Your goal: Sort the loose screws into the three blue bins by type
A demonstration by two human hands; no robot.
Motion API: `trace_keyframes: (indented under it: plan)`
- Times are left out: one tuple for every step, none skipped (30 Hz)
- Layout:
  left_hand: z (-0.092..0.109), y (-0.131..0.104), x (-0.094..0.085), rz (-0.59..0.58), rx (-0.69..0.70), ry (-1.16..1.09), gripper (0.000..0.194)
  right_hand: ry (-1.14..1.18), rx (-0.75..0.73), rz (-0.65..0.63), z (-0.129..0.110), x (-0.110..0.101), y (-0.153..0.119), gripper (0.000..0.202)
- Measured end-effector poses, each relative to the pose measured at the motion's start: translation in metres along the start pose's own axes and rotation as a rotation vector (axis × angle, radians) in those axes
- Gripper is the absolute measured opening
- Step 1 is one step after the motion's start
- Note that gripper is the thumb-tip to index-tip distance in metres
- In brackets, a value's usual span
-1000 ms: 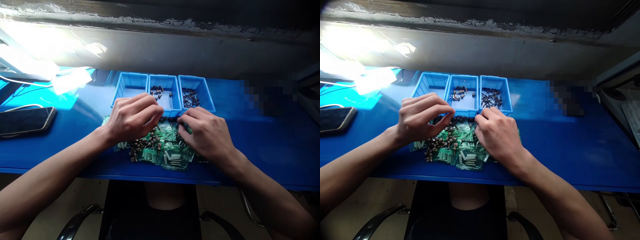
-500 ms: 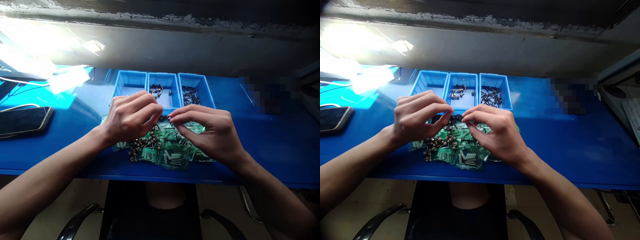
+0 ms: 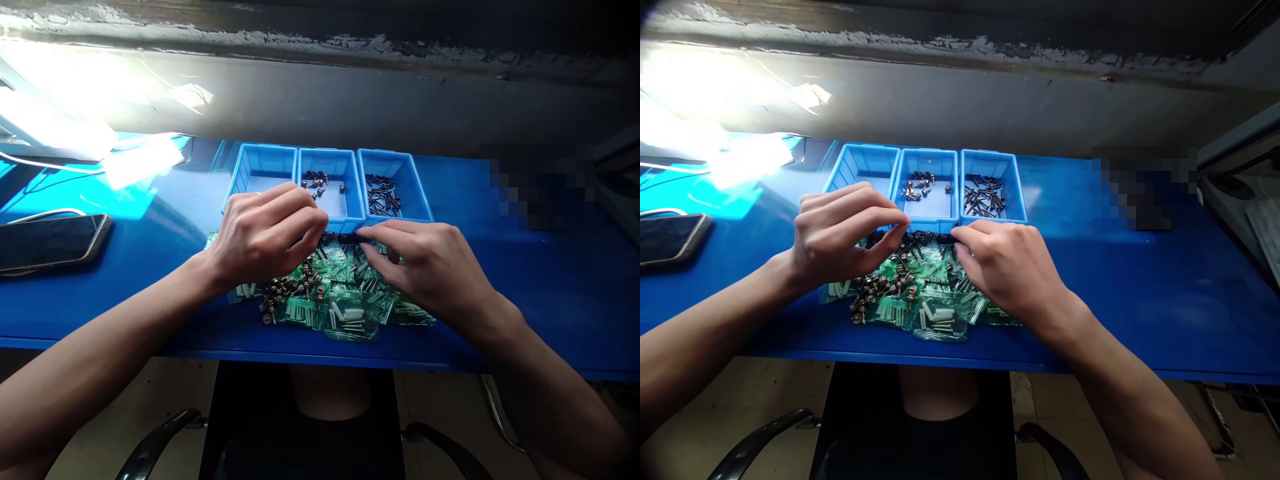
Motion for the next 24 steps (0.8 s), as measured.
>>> trace_keyframes:
  plan:
    - [0.000, 0.000, 0.000, -0.001, 0.002, 0.002, 0.007, 0.020, 0.010, 0.000, 0.000, 0.001, 0.001, 0.023]
    - [0.000, 0.000, 0.000, -0.003, 0.002, 0.006, 0.007, 0.036, 0.011, -0.007, 0.000, 0.003, 0.001, 0.022]
    - [0.001, 0.000, 0.000, -0.006, 0.001, 0.011, 0.006, 0.041, 0.003, -0.021, 0.001, 0.003, 0.002, 0.023]
    - [0.001, 0.000, 0.000, -0.009, 0.001, 0.018, 0.006, 0.037, -0.010, -0.034, 0.001, 0.004, 0.002, 0.024]
    - [0.001, 0.000, 0.000, -0.011, 0.001, 0.025, 0.006, 0.029, -0.022, -0.042, 0.002, 0.004, 0.002, 0.025]
    - [0.001, 0.000, 0.000, -0.013, 0.000, 0.030, 0.006, 0.024, -0.035, -0.041, 0.002, 0.003, 0.002, 0.026]
    - [0.001, 0.000, 0.000, -0.014, 0.000, 0.032, 0.007, 0.028, -0.056, -0.018, 0.001, 0.001, 0.002, 0.026]
    - [0.001, 0.000, 0.000, -0.015, 0.001, 0.031, 0.007, 0.045, -0.082, 0.018, 0.000, -0.001, 0.003, 0.025]
    - [0.001, 0.000, 0.000, -0.014, 0.001, 0.027, 0.007, 0.075, -0.110, 0.057, -0.002, -0.003, 0.003, 0.024]
    - [0.001, 0.000, 0.000, -0.014, -0.001, 0.022, 0.007, 0.116, -0.136, 0.102, -0.005, -0.005, 0.003, 0.022]
    - [0.001, 0.000, -0.001, -0.016, -0.004, 0.017, 0.007, 0.159, -0.155, 0.146, -0.008, -0.007, 0.003, 0.020]
    - [0.000, 0.000, -0.001, -0.017, -0.006, 0.013, 0.007, 0.192, -0.170, 0.184, -0.010, -0.009, 0.003, 0.019]
    - [0.000, 0.000, -0.001, -0.018, -0.007, 0.011, 0.007, 0.207, -0.175, 0.200, -0.011, -0.011, 0.002, 0.020]
    - [0.000, 0.000, -0.001, -0.021, -0.006, 0.010, 0.007, 0.205, -0.173, 0.201, -0.011, -0.012, 0.002, 0.022]
    - [0.000, 0.000, -0.001, -0.021, -0.004, 0.010, 0.006, 0.197, -0.168, 0.188, -0.009, -0.012, 0.002, 0.023]
    - [0.000, 0.000, -0.001, -0.023, -0.002, 0.011, 0.006, 0.186, -0.159, 0.156, -0.007, -0.011, 0.001, 0.024]
    - [0.000, 0.000, 0.000, -0.022, 0.000, 0.012, 0.006, 0.171, -0.145, 0.116, -0.003, -0.011, 0.001, 0.024]
    - [0.000, 0.000, 0.000, -0.019, 0.002, 0.011, 0.006, 0.158, -0.131, 0.074, 0.000, -0.009, 0.000, 0.024]
    - [0.000, 0.000, 0.000, -0.018, 0.002, 0.010, 0.006, 0.145, -0.120, 0.031, 0.003, -0.008, 0.000, 0.024]
    - [0.000, 0.000, 0.000, -0.016, 0.000, 0.008, 0.006, 0.126, -0.114, -0.011, 0.006, -0.005, 0.001, 0.024]
    - [0.000, 0.000, 0.000, -0.015, -0.002, 0.008, 0.007, 0.104, -0.109, -0.052, 0.007, -0.003, 0.001, 0.024]
    - [0.000, 0.000, 0.000, -0.016, -0.002, 0.009, 0.007, 0.084, -0.106, -0.087, 0.007, -0.001, 0.002, 0.024]
    - [0.000, 0.000, 0.001, -0.017, -0.002, 0.011, 0.007, 0.071, -0.102, -0.119, 0.006, 0.002, 0.003, 0.025]
    - [0.000, 0.000, 0.001, -0.020, -0.001, 0.013, 0.006, 0.066, -0.096, -0.146, 0.005, 0.004, 0.005, 0.025]
Point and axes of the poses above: each hand's wrist, its own y-axis towards the middle knuckle, its own x-axis out of the palm, z = x × y, the point moved 1 cm from there along y, towards the middle knuckle, and after that the axes turned 6 degrees about -x, right-handed, at the moved point
